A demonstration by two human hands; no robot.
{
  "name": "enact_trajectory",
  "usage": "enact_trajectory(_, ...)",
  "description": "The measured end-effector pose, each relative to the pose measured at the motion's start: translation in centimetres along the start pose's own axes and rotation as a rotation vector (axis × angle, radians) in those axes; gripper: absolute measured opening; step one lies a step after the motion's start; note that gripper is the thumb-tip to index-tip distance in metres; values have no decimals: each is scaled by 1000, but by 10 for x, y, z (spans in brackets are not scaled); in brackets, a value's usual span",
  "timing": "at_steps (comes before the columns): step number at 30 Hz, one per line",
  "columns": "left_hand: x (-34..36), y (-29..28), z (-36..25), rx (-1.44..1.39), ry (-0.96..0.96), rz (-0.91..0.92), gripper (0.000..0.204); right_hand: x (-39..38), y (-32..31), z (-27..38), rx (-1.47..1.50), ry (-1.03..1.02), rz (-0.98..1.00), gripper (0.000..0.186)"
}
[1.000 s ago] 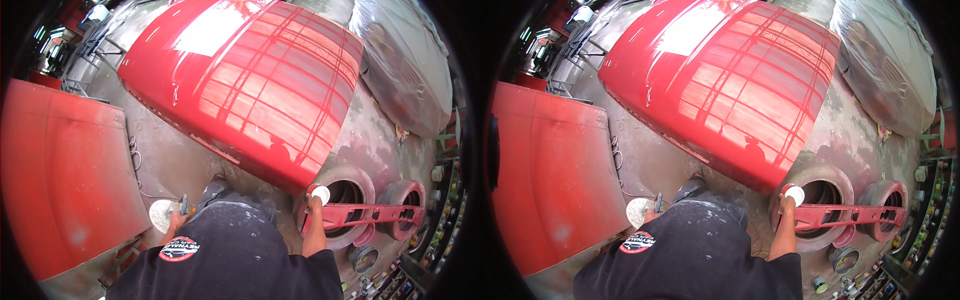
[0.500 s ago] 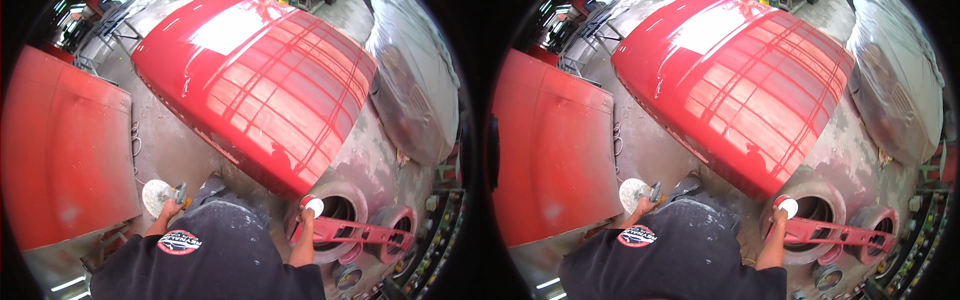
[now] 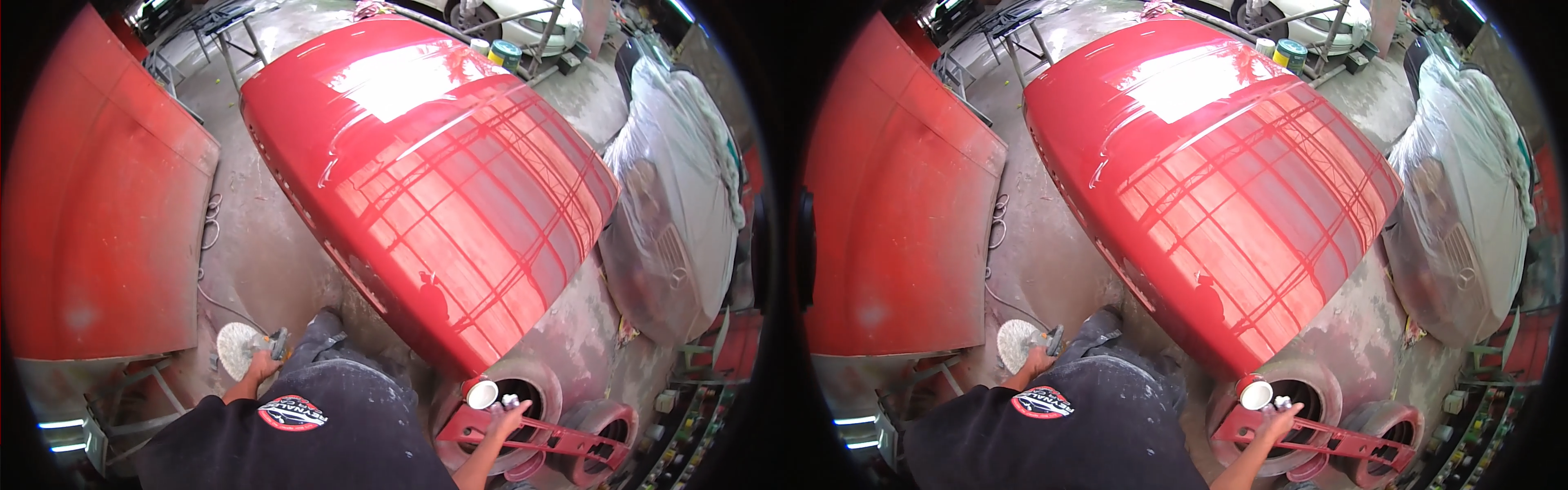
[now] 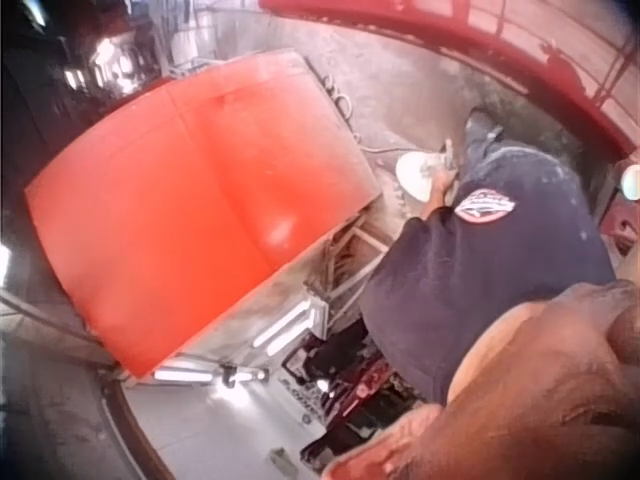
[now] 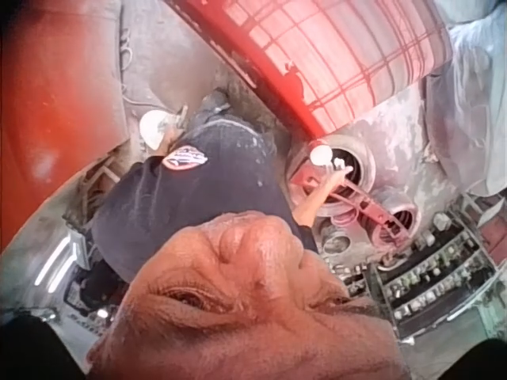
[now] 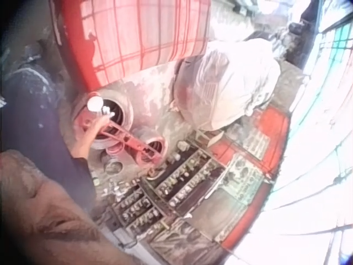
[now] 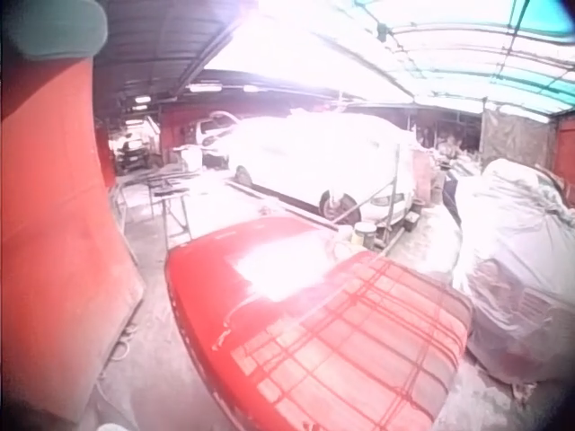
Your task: Using a rotary buffer to polish a red car hood and applying wax by hand.
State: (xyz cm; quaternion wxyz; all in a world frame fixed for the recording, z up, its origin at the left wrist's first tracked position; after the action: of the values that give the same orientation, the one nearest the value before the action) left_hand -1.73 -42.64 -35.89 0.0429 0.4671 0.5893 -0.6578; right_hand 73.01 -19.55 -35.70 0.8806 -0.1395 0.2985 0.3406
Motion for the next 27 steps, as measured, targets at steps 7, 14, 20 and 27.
enact_trajectory(7, 36, 14, 28, 30, 35, 37, 53, -124, 264, 161, 202, -239, 515, 74)
enact_trajectory(14, 49, 5, 62, 0, 41, 87, 58, -188, 538, 195, -168, -485, 888, 56)
enact_trajectory(20, 69, -71, 60, -94, -34, 111, 53, -161, 716, 228, -836, -1210, 621, 50)
enact_trajectory(27, 102, -132, 71, -162, -32, 29, 47, -215, 777, 140, -1197, -1875, 839, 35)
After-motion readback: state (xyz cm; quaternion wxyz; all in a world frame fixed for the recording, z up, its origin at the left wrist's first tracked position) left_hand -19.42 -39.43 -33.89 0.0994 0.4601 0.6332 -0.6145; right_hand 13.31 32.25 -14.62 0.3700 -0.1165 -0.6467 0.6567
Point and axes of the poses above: each hand's wrist, its own x-axis towards the middle knuckle, its own y-axis out of the palm, z = x × y, the point moved 7 cm from there along x, towards the middle knuckle, and after that the axes turned 4 degrees about x, right-handed, at the moved point
